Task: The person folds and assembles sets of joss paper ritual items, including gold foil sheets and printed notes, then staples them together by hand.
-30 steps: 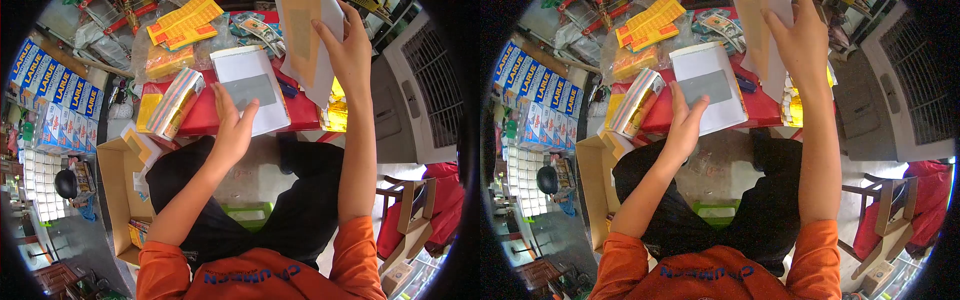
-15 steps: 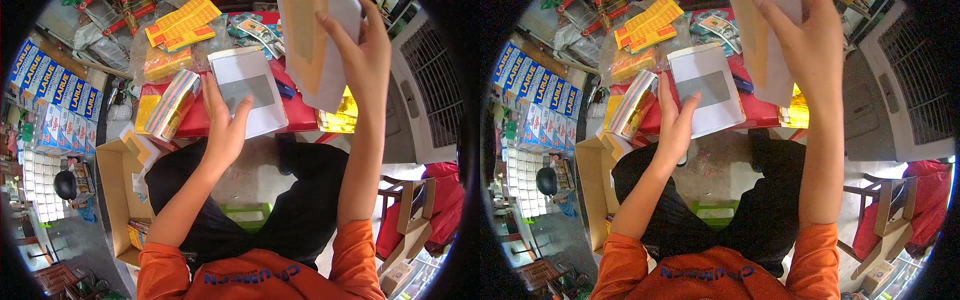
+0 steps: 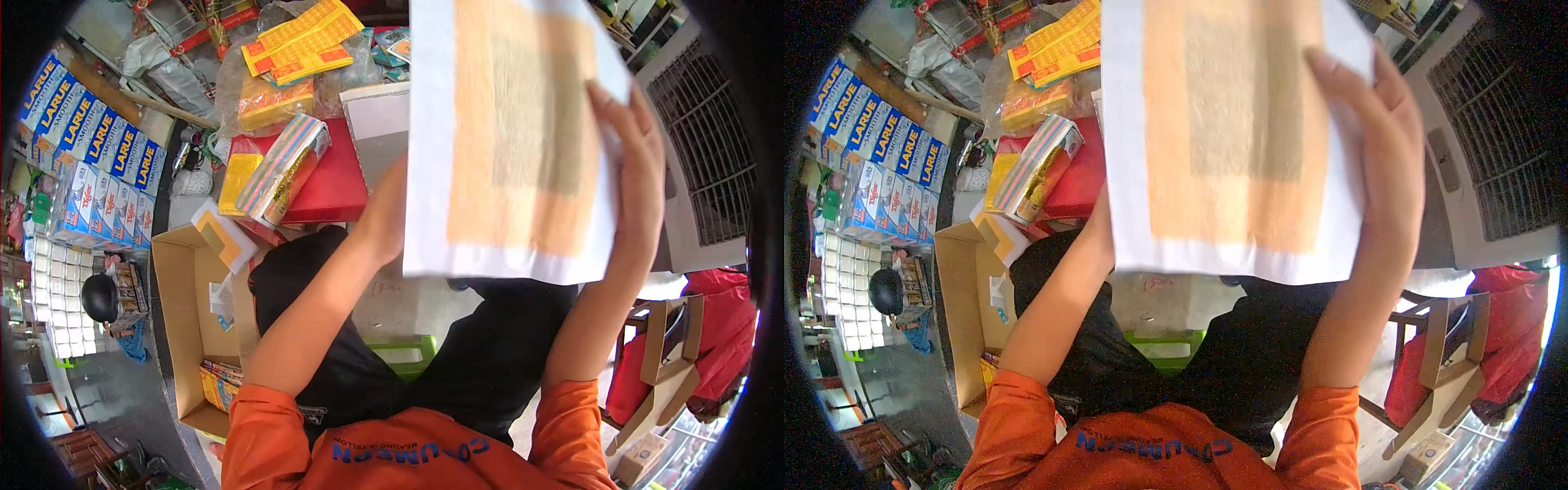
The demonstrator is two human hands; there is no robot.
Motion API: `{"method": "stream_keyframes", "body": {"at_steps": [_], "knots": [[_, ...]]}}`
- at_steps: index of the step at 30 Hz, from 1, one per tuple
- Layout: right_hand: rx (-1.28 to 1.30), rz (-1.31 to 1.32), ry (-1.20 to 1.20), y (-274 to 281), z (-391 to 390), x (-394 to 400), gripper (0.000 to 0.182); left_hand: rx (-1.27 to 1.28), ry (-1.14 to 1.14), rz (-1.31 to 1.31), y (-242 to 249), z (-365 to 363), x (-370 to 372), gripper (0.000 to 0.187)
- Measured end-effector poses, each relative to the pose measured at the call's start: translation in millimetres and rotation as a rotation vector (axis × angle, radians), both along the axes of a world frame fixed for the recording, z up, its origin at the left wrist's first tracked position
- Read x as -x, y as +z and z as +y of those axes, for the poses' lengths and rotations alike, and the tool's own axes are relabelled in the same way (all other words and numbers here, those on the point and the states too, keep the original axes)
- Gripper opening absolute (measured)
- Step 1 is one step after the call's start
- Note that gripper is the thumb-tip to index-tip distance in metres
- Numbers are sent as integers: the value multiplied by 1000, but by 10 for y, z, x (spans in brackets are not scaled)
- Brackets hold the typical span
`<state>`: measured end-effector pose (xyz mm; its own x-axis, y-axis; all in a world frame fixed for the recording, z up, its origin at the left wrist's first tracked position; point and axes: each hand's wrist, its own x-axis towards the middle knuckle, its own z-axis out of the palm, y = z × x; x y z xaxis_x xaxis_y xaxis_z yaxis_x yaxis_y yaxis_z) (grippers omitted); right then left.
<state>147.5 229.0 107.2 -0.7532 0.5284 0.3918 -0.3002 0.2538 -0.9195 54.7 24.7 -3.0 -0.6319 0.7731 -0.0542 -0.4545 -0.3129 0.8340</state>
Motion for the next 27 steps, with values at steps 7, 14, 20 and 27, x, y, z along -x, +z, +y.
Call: {"method": "stream_keyframes", "body": {"at_steps": [7,14,20,27], "knots": [[14,-226,-6,-525,15,65,80,-242,-35,-343,-4,168,12,77],[102,-302,41,-585,70,28,53,75,11,-174,-16,49,64,63],[155,-354,90,-615,54,-6,36,118,33,-135,121,-178,123,57],[240,-403,193,-653,-60,-47,32,304,30,201,-7,-469,307,36]]}}
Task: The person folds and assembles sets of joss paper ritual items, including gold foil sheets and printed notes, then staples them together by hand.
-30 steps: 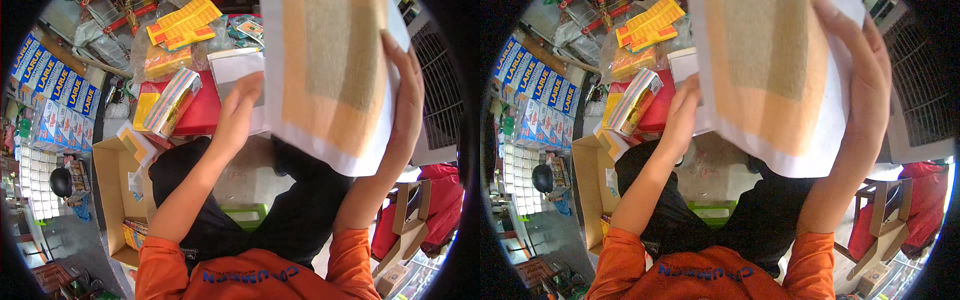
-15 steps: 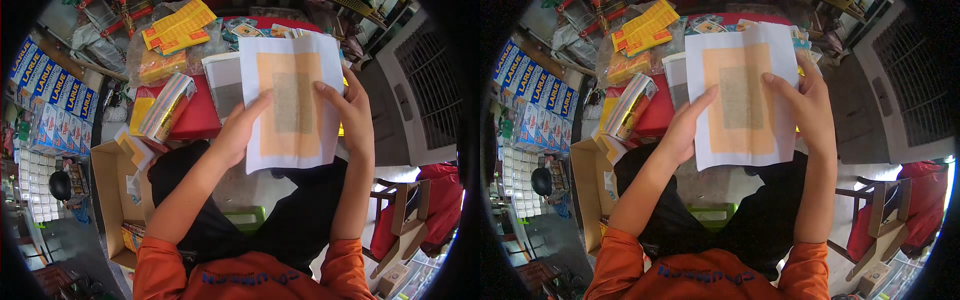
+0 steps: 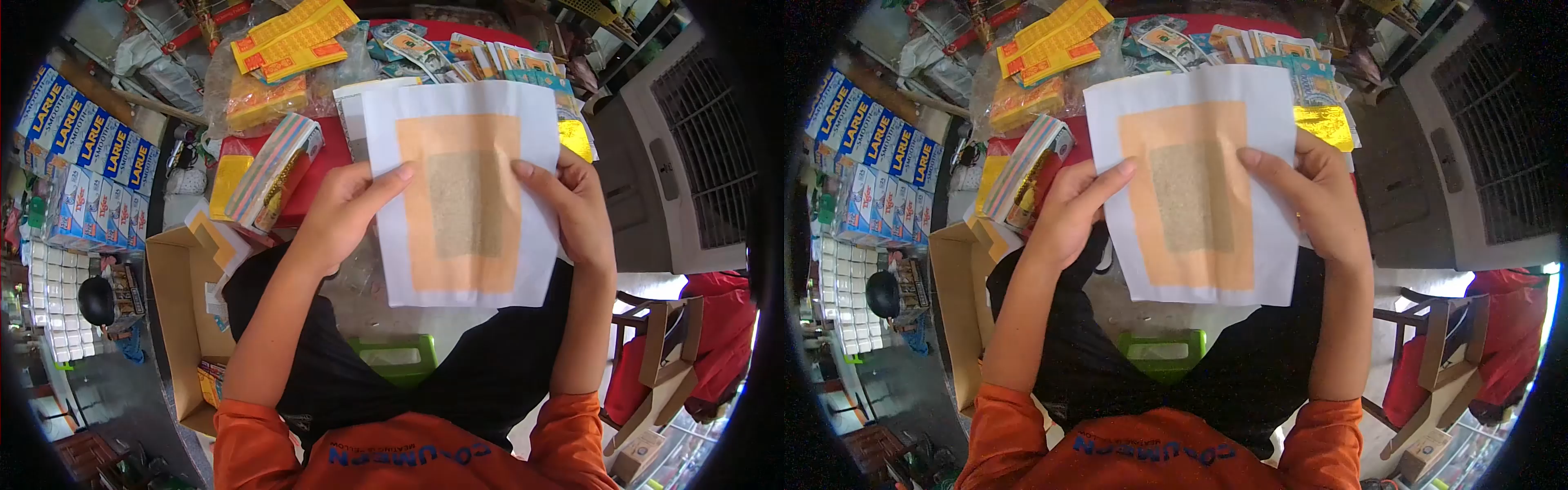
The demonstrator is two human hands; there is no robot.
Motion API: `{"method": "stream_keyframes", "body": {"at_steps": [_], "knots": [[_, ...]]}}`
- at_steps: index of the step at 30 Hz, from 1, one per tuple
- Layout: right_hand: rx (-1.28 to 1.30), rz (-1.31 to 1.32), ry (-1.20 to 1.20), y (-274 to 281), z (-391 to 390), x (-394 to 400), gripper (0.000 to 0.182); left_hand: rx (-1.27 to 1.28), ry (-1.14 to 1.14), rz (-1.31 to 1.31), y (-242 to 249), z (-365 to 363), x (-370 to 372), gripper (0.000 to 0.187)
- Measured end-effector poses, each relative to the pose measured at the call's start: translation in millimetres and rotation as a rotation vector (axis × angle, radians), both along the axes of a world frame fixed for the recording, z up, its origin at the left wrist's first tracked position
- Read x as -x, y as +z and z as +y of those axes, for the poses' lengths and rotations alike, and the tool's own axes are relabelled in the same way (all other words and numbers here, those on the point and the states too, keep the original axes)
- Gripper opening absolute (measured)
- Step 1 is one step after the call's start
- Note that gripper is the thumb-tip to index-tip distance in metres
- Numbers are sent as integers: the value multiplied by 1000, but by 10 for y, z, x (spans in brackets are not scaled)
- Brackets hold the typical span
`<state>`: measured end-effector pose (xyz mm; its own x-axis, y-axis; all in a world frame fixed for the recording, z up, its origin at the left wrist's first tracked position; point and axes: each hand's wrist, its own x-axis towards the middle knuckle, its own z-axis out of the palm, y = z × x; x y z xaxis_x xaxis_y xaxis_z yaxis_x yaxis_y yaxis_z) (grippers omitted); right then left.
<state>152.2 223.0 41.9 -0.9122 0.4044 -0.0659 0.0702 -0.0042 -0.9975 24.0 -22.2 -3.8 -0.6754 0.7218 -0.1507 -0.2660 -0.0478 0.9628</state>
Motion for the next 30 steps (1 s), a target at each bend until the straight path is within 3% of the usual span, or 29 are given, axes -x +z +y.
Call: {"method": "stream_keyframes", "body": {"at_steps": [2,8,30], "knots": [[-90,-20,82,-38,20,-12,30,86,-1,122,30,-43,13,34],[-17,-89,234,-11,-80,-7,31,205,64,195,132,-314,28,35],[70,-59,236,-114,-165,28,34,-12,69,125,27,-489,151,29]]}}
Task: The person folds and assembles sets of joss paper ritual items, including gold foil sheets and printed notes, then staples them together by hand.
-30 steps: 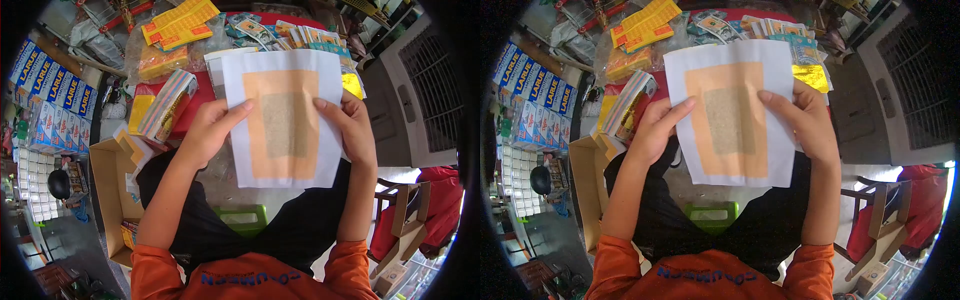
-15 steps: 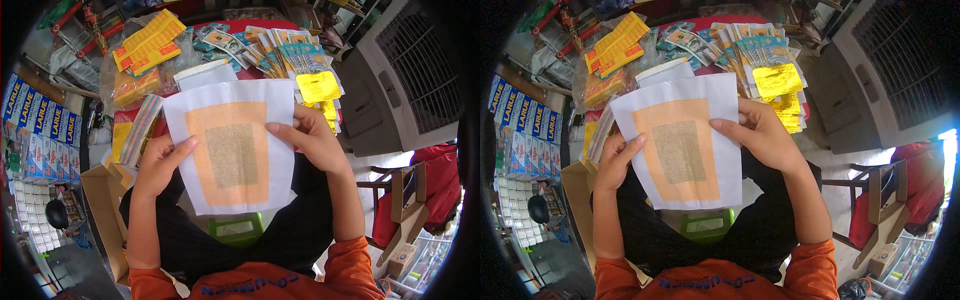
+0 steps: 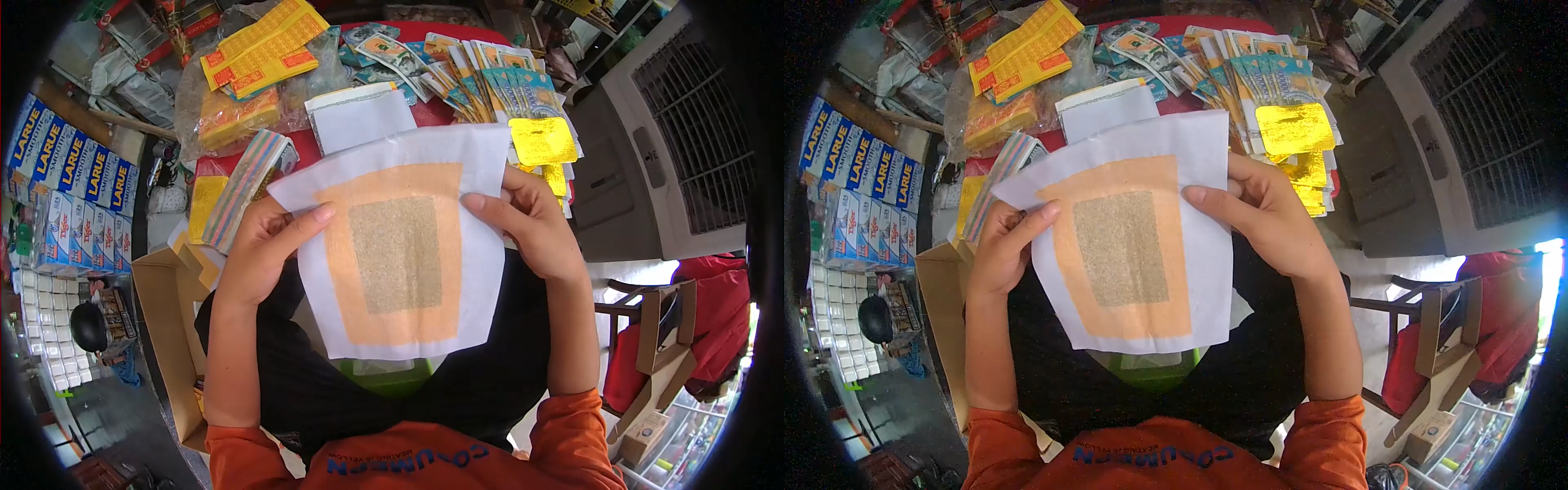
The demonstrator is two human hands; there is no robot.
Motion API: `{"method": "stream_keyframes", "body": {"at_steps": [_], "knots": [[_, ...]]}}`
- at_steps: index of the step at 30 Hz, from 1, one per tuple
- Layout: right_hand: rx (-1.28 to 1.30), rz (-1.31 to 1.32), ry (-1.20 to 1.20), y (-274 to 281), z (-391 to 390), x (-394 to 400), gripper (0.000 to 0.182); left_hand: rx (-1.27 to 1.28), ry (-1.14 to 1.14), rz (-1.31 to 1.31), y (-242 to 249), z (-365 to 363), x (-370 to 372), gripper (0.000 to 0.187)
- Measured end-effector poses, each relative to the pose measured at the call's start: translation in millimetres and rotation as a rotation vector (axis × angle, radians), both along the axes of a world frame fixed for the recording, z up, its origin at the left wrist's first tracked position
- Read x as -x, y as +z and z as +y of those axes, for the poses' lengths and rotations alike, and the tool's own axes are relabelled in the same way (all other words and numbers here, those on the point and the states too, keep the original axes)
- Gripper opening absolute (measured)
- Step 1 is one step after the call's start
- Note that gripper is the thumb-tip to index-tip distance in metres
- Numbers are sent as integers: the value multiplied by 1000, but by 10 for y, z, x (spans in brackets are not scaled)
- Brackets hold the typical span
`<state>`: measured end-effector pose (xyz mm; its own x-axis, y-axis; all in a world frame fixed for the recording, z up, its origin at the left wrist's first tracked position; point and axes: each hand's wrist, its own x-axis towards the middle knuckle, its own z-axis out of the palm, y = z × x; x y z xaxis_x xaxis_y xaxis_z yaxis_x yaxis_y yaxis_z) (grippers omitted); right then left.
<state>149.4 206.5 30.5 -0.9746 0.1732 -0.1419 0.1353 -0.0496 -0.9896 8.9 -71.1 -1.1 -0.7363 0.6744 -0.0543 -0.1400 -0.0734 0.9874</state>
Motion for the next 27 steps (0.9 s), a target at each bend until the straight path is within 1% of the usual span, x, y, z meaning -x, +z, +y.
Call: {"method": "stream_keyframes", "body": {"at_steps": [4,6,7,9,10,11,13,16,20,22,23,25,26,27], "knots": [[-16,29,18,-58,-13,4,35,7,10,-16,17,-81,17,28],[39,69,57,-60,-56,-7,31,43,35,102,5,-127,41,25],[38,69,52,-75,-77,1,31,42,30,102,1,-149,62,25],[147,155,132,-114,-108,21,25,-71,-49,119,-5,-208,112,24],[131,113,196,-106,-74,7,24,-34,-40,123,-52,-260,125,22],[132,113,196,-111,-71,13,24,-33,-39,123,-49,-265,130,22],[217,119,237,-125,-77,31,25,-83,-71,88,-29,-278,142,16],[243,96,222,-116,-82,35,22,-115,-113,67,-27,-282,152,13],[307,94,237,-128,-64,36,18,-134,-105,22,-28,-270,142,14],[312,75,176,-125,-74,25,17,-178,-118,35,-9,-245,146,23],[316,72,184,-124,-66,23,17,-175,-110,34,-3,-228,146,23],[343,79,177,-113,-54,18,18,-241,-122,-44,11,-187,130,37],[280,62,146,-94,-71,20,23,-184,-84,-42,40,-175,103,42],[281,61,150,-93,-70,24,23,-183,-80,-42,70,-151,69,42]]}}
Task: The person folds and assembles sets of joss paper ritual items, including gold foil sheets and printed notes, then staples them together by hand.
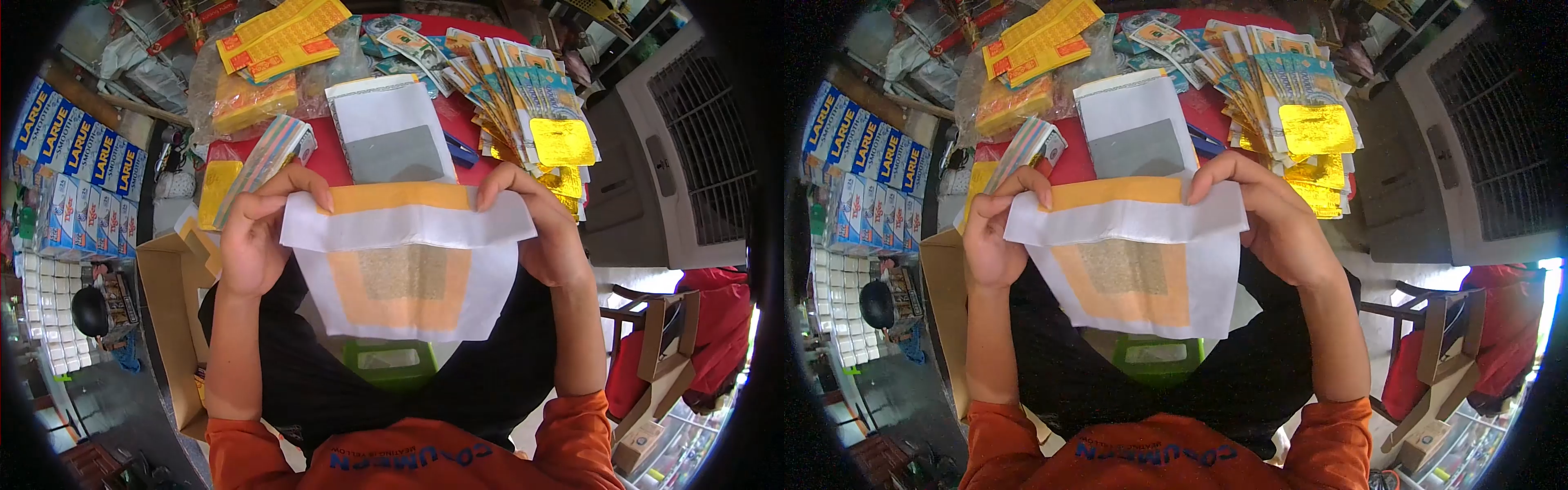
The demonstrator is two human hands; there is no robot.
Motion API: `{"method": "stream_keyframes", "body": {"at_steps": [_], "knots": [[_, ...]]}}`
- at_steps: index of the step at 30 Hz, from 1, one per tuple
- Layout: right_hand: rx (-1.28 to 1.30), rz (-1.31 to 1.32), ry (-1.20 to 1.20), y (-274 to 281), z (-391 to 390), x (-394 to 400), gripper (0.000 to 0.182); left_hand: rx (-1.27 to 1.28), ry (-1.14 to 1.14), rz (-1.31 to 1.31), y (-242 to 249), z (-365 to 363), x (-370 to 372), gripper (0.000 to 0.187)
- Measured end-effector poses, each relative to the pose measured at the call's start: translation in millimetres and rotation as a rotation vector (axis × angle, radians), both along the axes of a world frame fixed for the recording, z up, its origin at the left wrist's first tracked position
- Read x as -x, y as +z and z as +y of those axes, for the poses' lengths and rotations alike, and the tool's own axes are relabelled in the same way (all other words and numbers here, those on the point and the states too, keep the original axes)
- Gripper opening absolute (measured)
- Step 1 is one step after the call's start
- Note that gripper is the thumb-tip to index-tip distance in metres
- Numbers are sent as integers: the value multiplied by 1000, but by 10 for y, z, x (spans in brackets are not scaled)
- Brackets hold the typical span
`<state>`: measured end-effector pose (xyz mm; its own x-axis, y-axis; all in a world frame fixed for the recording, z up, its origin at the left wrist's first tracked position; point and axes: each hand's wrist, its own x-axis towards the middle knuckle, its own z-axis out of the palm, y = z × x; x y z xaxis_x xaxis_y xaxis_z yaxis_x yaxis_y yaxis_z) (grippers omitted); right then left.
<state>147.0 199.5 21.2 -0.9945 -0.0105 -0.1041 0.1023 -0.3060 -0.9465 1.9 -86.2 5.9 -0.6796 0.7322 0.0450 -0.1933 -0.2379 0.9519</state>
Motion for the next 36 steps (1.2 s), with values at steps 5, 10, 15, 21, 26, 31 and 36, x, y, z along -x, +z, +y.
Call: {"method": "stream_keyframes", "body": {"at_steps": [5,10,15,21,26,31,36], "knots": [[10,74,5,45,-39,13,42,27,43,32,-2,26,-56,41],[-162,67,-47,-48,-39,10,22,180,70,248,-20,39,-38,27],[-298,81,-95,-38,-104,34,27,132,110,253,10,73,-50,32],[-276,83,-157,43,-146,58,45,124,115,257,75,100,-65,48],[-309,42,-158,122,-126,39,56,153,100,262,95,80,-52,48],[-333,40,-152,104,-100,35,53,136,101,246,77,98,-69,50],[-422,10,-109,37,-23,23,43,194,43,279,30,106,-84,44]]}}
